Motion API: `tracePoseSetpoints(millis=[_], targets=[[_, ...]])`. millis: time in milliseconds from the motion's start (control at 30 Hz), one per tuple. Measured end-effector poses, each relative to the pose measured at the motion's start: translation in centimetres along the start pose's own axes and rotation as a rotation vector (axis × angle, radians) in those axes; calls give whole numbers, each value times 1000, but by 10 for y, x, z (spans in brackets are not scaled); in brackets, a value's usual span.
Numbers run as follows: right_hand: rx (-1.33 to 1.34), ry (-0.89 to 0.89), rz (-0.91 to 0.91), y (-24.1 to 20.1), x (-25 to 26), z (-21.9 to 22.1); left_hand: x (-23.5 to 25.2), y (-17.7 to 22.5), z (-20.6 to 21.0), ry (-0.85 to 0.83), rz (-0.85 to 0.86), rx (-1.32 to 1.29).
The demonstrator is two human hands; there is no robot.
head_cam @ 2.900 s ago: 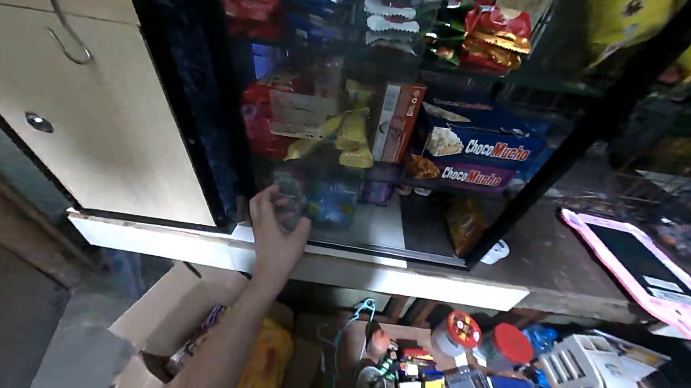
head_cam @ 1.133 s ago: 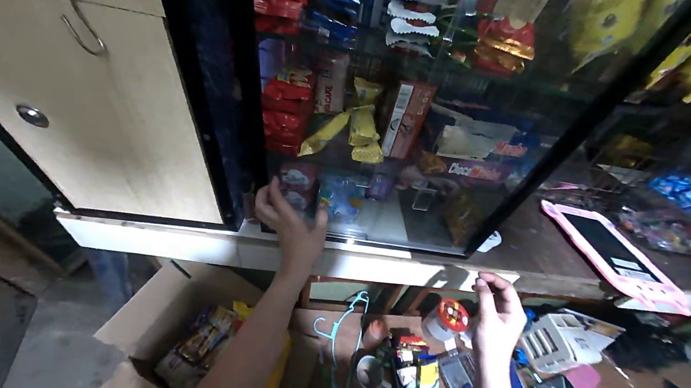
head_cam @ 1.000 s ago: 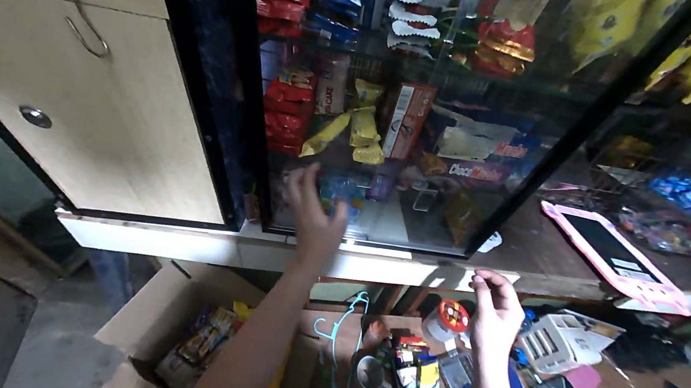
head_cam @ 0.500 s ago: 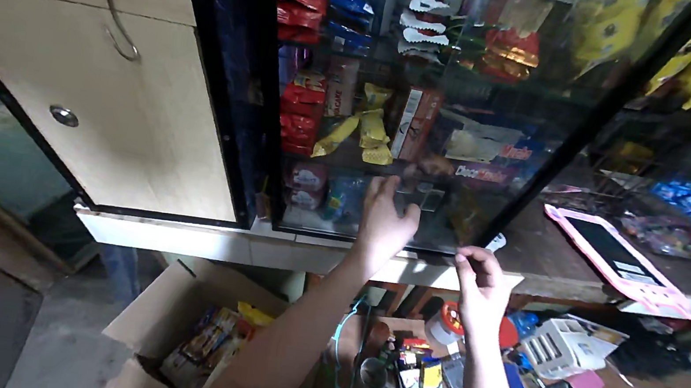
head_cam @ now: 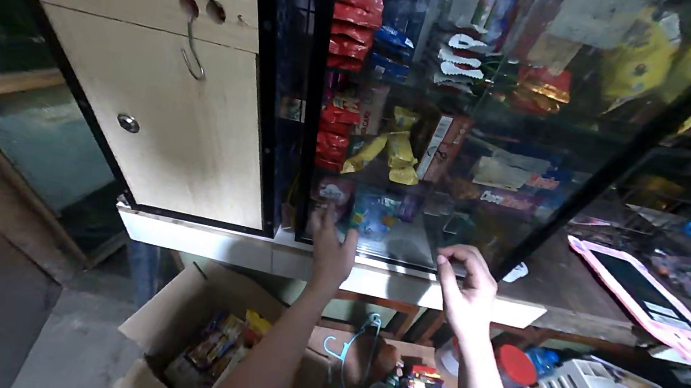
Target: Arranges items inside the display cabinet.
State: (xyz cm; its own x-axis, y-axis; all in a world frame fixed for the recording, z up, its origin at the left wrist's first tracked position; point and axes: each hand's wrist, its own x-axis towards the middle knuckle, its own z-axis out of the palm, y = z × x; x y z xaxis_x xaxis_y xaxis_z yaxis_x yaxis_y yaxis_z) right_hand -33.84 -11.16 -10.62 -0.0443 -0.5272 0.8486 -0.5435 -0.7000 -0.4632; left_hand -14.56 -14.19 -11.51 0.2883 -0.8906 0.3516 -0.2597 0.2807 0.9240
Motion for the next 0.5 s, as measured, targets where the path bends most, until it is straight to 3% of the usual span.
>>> tracePoseSetpoints(millis=[300,500], targets=[[-81,11,-47,-8,5,1,-2,28,30,-411,17,42],[-124,32,-56,-2,3,-13,-1,34,50,-500,37,2]])
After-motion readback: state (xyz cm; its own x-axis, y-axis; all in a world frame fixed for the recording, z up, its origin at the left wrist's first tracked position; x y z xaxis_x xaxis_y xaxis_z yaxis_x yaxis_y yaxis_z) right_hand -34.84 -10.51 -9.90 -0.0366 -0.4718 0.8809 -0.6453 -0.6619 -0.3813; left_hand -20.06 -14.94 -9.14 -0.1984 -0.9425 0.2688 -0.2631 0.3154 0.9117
